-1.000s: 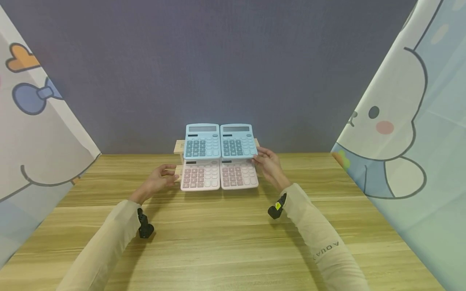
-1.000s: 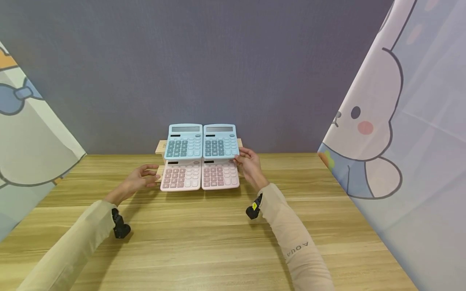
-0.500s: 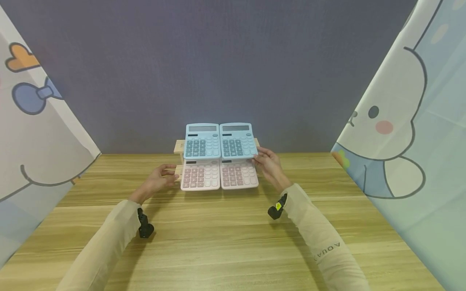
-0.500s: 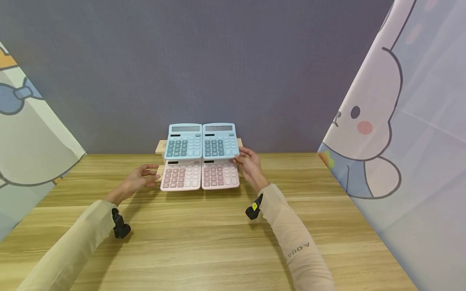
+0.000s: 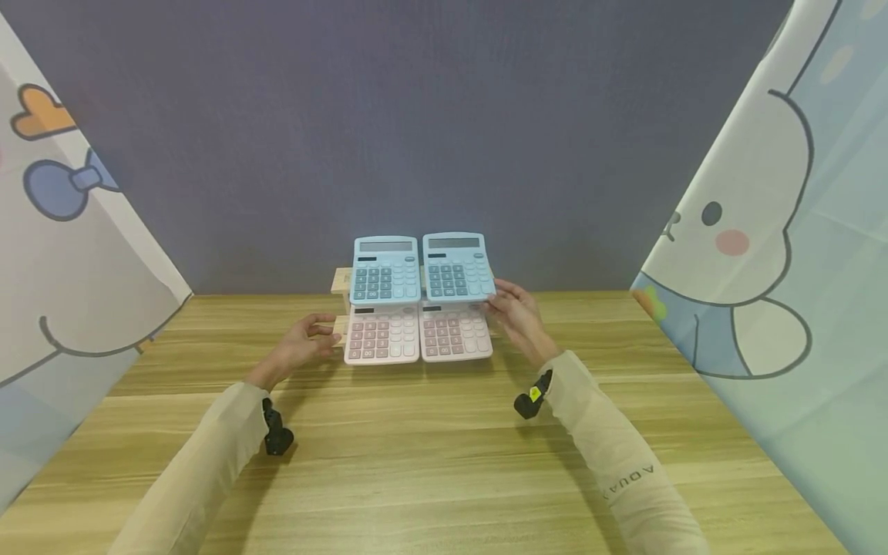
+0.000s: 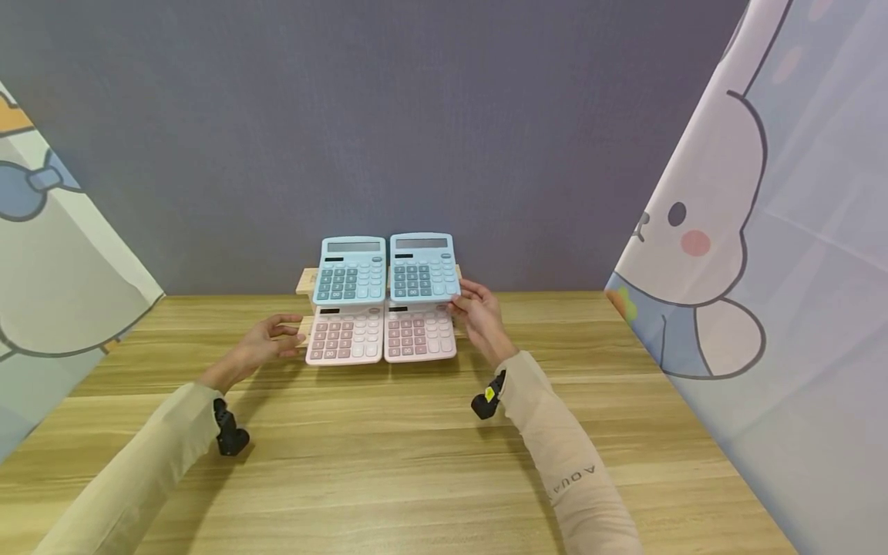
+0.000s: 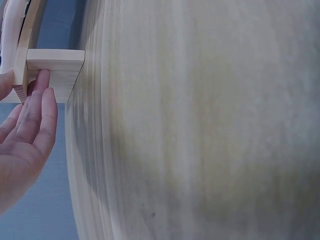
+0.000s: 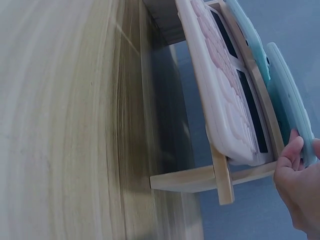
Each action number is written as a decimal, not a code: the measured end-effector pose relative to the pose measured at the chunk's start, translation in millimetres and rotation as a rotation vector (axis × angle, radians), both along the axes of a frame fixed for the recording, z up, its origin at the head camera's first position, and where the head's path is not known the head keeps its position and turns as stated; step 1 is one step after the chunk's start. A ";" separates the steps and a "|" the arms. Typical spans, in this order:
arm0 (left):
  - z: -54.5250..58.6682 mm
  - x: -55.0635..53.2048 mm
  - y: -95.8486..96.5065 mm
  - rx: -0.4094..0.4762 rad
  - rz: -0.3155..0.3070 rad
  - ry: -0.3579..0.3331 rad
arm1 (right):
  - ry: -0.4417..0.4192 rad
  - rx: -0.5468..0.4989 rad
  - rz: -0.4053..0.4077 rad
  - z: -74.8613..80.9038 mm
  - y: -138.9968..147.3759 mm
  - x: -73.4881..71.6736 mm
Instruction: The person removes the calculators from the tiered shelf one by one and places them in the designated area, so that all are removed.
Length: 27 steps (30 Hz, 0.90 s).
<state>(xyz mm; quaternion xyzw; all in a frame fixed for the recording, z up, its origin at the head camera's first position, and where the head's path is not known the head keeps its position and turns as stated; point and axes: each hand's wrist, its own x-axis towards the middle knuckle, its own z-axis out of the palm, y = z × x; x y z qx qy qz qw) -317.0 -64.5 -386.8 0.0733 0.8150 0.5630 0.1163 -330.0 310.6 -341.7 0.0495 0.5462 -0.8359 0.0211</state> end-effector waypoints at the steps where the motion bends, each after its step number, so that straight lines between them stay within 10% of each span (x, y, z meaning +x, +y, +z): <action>1: -0.2 -0.1 0.0 0.002 -0.002 0.002 | -0.001 0.001 -0.002 -0.1 1.1 0.4; 27: -1.0 -1.3 0.6 -0.012 0.003 0.003 | 0.029 -0.046 -0.040 -2.3 42.6 12.3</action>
